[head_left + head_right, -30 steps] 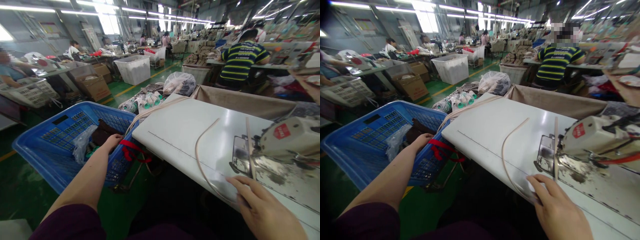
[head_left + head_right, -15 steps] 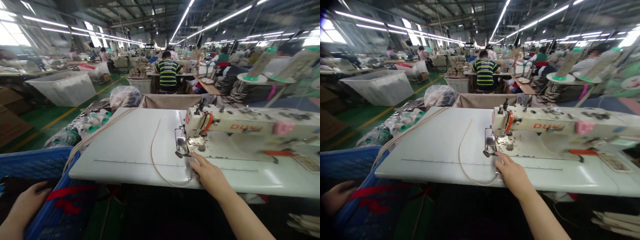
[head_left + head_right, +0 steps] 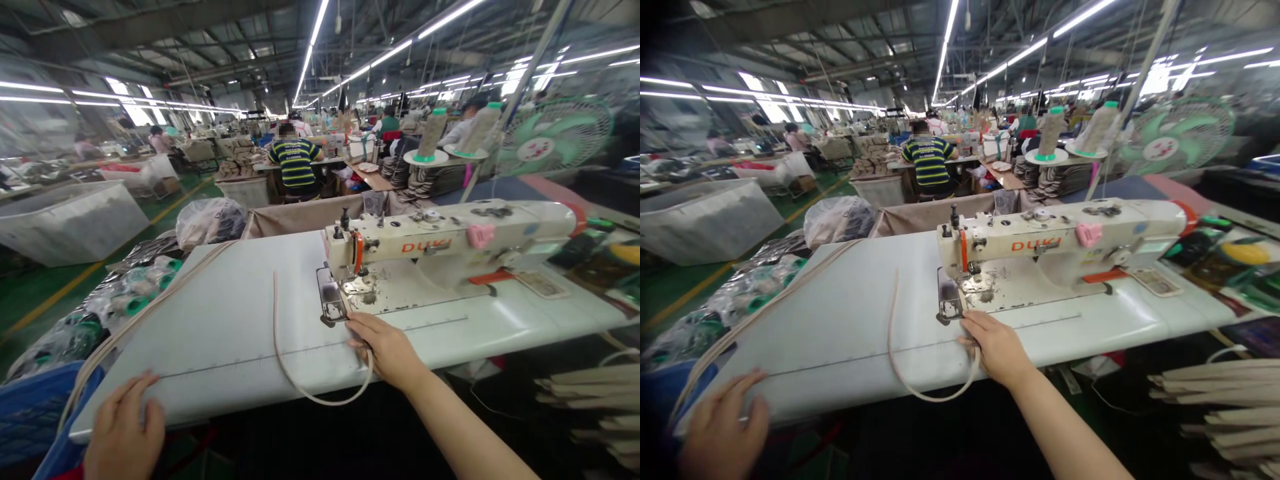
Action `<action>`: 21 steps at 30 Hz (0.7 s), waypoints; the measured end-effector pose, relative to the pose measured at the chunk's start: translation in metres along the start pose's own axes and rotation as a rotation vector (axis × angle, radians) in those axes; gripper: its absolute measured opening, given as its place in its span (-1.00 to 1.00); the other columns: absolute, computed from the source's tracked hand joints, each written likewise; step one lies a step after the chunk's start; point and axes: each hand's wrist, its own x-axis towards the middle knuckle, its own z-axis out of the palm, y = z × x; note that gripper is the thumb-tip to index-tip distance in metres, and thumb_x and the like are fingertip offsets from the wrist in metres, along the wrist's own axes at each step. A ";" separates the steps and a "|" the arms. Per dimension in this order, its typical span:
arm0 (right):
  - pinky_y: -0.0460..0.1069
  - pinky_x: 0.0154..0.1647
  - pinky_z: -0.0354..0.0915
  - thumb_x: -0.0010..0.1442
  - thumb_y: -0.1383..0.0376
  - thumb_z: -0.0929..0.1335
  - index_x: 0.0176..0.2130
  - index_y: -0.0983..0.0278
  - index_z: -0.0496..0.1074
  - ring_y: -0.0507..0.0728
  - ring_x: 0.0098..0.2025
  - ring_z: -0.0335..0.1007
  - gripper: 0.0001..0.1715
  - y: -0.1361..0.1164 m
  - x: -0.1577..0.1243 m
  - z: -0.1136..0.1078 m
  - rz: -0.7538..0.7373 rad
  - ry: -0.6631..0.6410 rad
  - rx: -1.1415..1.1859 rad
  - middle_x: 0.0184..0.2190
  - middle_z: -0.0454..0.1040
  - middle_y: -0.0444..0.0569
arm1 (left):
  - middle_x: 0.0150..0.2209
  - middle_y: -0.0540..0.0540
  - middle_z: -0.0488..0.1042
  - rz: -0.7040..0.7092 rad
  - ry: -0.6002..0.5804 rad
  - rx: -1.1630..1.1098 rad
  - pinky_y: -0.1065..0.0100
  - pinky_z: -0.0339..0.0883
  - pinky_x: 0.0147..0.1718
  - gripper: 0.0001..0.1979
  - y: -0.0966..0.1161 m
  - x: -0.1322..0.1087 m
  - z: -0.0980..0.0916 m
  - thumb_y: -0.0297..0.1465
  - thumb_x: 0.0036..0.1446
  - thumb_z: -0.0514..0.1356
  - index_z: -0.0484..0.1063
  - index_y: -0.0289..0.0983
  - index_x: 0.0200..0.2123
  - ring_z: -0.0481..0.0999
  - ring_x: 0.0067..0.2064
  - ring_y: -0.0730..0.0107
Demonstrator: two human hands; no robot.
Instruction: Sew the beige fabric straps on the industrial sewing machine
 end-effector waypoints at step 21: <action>0.18 0.23 0.40 0.39 0.13 0.36 0.09 0.23 0.51 0.29 0.19 0.42 -0.64 0.005 -0.003 0.001 0.041 0.000 0.078 0.17 0.48 0.11 | 0.17 -0.22 0.41 0.248 -0.802 -0.358 0.04 0.30 0.28 -0.66 0.220 0.012 0.153 -0.49 0.30 0.09 0.39 -0.22 0.12 0.41 0.22 0.17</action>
